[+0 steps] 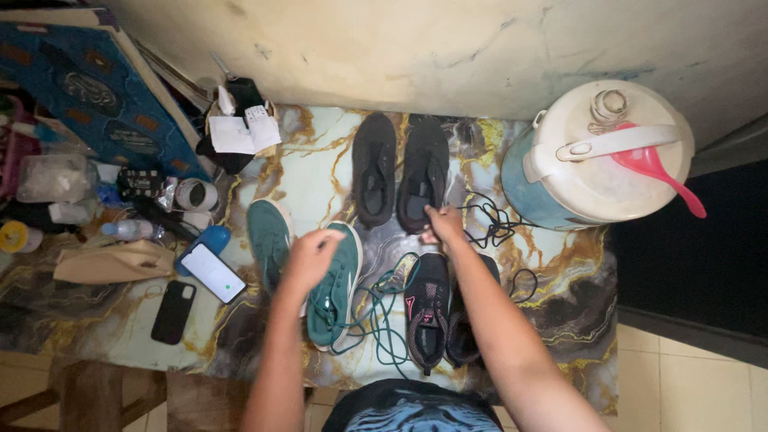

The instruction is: The person unlaces and relaces multiple pairs of shoes on a table. They remove the laces from each shoe, then rethread and tie them back on, handling the shoes one at a time.

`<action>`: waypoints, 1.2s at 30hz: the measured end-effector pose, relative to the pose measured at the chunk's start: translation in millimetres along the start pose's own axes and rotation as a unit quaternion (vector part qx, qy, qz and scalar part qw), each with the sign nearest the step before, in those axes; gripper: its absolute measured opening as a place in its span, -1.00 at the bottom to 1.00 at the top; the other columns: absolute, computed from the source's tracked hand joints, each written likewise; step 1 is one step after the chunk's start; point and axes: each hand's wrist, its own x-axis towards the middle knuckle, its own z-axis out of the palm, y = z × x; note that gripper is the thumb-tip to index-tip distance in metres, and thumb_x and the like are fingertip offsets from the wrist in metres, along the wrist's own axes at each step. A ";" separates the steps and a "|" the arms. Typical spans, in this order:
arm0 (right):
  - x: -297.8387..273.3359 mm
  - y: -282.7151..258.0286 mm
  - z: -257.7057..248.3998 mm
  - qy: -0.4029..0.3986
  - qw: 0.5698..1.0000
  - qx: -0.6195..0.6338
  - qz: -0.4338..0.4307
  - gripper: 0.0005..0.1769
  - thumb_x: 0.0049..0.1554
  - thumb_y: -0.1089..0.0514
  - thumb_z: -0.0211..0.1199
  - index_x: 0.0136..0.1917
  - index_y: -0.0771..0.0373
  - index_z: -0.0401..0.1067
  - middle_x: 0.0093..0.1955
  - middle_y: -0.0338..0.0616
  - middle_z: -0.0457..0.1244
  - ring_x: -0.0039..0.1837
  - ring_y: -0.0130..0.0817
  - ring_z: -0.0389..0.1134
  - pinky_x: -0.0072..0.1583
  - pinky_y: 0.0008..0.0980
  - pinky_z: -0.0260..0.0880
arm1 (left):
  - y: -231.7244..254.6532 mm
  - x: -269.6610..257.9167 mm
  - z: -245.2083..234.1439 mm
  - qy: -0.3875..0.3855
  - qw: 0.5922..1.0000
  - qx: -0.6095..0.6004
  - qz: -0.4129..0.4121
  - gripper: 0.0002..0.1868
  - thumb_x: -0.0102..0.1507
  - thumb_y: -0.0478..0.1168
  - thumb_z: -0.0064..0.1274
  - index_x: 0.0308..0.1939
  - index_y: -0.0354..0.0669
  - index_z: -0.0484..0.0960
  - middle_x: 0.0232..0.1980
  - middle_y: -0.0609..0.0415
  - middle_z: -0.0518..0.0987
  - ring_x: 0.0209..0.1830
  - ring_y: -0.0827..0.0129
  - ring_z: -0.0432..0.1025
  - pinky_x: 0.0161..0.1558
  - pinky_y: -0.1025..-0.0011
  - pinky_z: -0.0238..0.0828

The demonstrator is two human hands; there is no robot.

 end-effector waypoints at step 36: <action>-208.7 124.4 -69.6 -0.283 0.925 0.200 0.156 -0.76 0.34 0.05 0.03 0.02 0.24 0.40 -0.29 -0.29 0.24 -0.31 -0.46 0.27 -0.28 -0.43 0.29 | -12.2 -200.1 144.6 -0.244 0.961 -0.036 0.124 -0.85 0.31 -0.22 0.08 -0.15 -0.21 0.67 -0.16 -0.11 0.65 -0.11 -0.02 0.54 -0.05 0.17 0.47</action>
